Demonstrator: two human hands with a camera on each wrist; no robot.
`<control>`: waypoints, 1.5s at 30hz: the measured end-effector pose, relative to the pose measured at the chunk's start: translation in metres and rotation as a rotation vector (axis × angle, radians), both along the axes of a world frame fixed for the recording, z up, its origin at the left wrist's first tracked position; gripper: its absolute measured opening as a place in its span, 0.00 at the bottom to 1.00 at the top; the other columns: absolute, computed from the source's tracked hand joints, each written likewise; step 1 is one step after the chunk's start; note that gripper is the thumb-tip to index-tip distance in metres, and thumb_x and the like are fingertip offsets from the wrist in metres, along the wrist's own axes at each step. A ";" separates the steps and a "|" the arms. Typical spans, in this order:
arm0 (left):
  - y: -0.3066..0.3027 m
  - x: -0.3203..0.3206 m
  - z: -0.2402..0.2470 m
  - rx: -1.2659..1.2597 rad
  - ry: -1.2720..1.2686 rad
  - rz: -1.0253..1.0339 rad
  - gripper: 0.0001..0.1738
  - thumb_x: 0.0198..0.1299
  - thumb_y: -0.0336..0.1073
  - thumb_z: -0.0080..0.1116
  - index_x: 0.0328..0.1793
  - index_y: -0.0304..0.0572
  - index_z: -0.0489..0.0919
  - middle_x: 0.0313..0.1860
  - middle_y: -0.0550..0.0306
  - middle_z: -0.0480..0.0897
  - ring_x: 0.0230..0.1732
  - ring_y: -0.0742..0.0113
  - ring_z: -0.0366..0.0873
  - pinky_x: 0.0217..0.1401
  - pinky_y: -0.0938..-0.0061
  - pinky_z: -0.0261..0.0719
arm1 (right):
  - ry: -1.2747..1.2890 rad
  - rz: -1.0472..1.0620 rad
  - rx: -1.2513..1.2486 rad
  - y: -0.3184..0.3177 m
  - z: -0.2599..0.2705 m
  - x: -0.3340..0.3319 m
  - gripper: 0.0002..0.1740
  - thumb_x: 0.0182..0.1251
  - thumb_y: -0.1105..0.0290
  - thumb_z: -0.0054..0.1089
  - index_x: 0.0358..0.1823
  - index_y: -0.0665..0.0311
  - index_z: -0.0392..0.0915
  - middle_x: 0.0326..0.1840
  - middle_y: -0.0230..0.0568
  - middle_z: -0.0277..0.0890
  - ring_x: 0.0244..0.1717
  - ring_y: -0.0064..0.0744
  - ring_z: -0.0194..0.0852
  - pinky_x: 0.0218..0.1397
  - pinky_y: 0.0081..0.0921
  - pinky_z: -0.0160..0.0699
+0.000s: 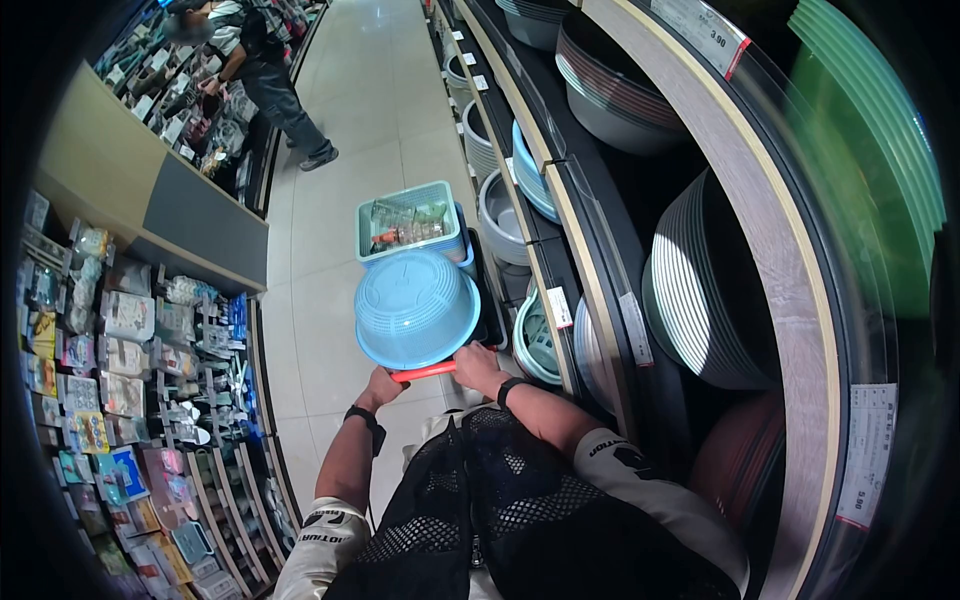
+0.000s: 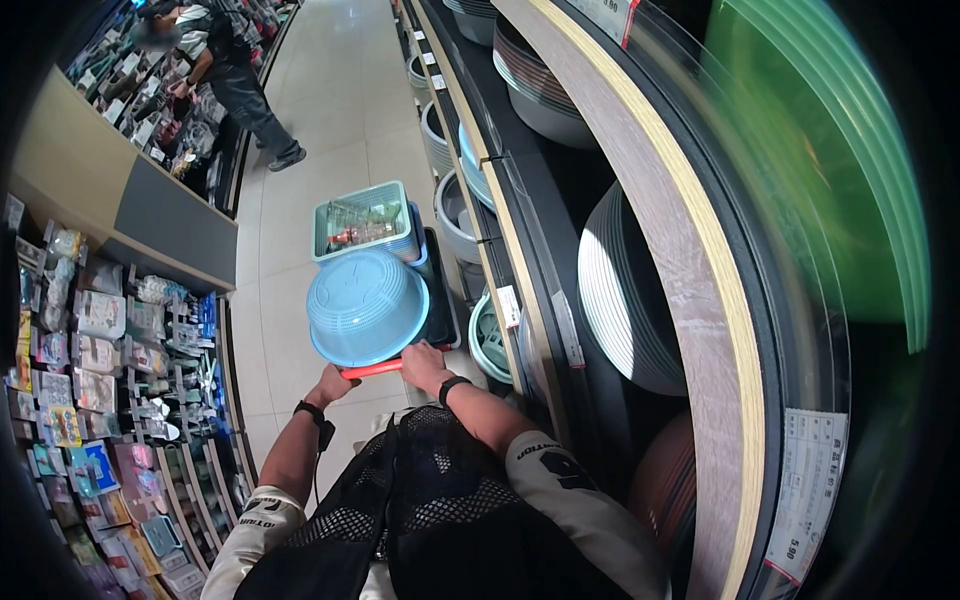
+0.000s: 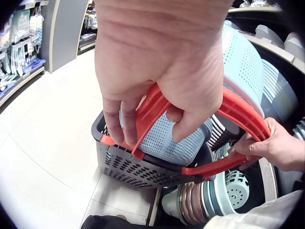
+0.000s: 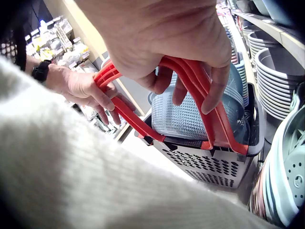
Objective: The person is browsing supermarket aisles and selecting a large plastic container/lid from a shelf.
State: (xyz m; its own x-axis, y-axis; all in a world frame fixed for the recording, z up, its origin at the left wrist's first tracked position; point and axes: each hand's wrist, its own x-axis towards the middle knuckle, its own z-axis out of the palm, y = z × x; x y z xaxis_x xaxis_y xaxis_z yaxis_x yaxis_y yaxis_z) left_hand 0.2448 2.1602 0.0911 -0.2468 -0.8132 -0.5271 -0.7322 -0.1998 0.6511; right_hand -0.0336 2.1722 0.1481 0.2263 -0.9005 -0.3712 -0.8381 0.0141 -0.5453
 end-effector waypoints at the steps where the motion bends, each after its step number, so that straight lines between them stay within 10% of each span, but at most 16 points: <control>1: 0.000 0.000 0.001 0.001 -0.001 0.001 0.19 0.48 0.33 0.74 0.49 0.41 0.86 0.43 0.48 0.89 0.45 0.55 0.87 0.50 0.63 0.83 | 0.004 -0.013 -0.012 0.000 -0.001 0.000 0.11 0.60 0.73 0.59 0.39 0.69 0.88 0.48 0.61 0.85 0.61 0.57 0.80 0.65 0.48 0.81; 45: 0.001 0.000 -0.004 -0.032 0.033 0.039 0.19 0.48 0.32 0.74 0.48 0.39 0.85 0.41 0.50 0.89 0.44 0.57 0.86 0.50 0.64 0.83 | 0.013 0.038 0.056 -0.005 -0.008 -0.002 0.14 0.61 0.68 0.60 0.44 0.66 0.87 0.54 0.61 0.82 0.62 0.56 0.78 0.64 0.51 0.79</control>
State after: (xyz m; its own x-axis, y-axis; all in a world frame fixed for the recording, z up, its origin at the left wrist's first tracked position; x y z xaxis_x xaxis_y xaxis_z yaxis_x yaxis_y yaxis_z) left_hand 0.2451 2.1611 0.0869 -0.2316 -0.8388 -0.4927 -0.7023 -0.2062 0.6813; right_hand -0.0353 2.1675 0.1399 0.2546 -0.8690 -0.4243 -0.8455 0.0128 -0.5337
